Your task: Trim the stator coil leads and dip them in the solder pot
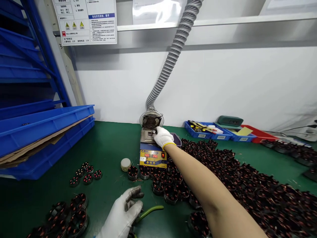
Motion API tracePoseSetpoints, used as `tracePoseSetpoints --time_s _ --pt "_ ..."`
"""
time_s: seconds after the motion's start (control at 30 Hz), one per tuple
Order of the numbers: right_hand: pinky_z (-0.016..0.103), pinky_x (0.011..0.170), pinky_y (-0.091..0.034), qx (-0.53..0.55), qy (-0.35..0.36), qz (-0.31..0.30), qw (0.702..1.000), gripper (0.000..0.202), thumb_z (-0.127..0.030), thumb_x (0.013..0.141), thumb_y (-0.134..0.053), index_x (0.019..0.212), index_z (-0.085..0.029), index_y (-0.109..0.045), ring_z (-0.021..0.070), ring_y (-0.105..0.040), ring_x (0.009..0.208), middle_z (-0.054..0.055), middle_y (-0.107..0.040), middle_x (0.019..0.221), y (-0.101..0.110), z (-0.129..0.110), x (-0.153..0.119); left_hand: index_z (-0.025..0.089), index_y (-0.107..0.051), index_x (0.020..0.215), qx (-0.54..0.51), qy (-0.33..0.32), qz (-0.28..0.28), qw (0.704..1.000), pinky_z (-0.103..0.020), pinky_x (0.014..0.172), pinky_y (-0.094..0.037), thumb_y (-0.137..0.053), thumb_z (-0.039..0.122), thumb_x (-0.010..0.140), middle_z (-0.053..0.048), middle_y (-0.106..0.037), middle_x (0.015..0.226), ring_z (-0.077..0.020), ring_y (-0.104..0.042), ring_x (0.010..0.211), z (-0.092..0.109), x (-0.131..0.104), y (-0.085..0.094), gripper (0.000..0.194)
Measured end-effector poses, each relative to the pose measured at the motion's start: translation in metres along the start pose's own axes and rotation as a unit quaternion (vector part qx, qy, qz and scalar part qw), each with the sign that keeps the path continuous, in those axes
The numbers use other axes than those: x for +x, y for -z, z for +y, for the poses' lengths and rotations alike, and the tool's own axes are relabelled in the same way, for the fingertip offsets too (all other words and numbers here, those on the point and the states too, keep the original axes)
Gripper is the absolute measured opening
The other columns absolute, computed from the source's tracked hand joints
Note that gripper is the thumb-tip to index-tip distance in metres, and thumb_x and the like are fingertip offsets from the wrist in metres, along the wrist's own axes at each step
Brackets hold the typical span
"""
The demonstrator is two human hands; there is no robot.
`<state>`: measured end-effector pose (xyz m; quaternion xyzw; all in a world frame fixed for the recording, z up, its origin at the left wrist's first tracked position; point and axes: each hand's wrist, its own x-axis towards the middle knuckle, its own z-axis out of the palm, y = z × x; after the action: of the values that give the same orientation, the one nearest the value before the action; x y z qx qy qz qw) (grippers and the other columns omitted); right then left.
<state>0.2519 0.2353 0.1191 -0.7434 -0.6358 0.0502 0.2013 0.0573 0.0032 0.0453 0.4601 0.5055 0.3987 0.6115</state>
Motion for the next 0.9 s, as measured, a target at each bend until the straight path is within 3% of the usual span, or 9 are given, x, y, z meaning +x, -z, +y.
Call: tracePoseSetpoints --time_s 0.33,0.7,0.9 --pt "0.034 0.082 -0.051 -0.011 0.004 -0.009 1.0 0.035 -0.041 0.089 -0.055 0.12 -0.027 -0.065 0.0272 -0.066 0.105 0.007 -0.07 0.116 -0.003 -0.001 0.001 0.011 -0.064 0.124 -0.018 -0.026 -0.013 0.999 -0.029 0.079 -0.049 -0.074 0.037 0.073 -0.014 -0.067 0.119 -0.0163 -0.055 0.078 -0.024 0.007 0.002 0.057" --pt "0.038 0.086 -0.05 0.02 0.0 -0.004 1.0 0.032 -0.041 0.092 -0.06 0.117 -0.022 -0.065 0.0262 -0.065 0.105 0.01 -0.069 0.115 0.007 -0.005 -0.003 0.011 -0.067 0.119 -0.032 -0.041 0.004 0.999 -0.029 0.075 -0.048 -0.073 0.035 0.072 -0.014 -0.068 0.113 -0.0156 -0.053 0.073 -0.018 0.002 -0.001 0.052" --pt "0.043 0.088 -0.052 0.104 0.011 0.01 0.994 0.033 -0.043 0.096 -0.06 0.115 -0.016 -0.064 0.0225 -0.065 0.099 0.007 -0.068 0.108 0.02 -0.008 -0.017 0.012 -0.065 0.122 -0.003 -0.036 -0.006 0.999 -0.029 0.074 -0.047 -0.074 0.037 0.072 -0.014 -0.066 0.116 -0.0167 -0.053 0.076 -0.011 0.003 0.003 0.057"
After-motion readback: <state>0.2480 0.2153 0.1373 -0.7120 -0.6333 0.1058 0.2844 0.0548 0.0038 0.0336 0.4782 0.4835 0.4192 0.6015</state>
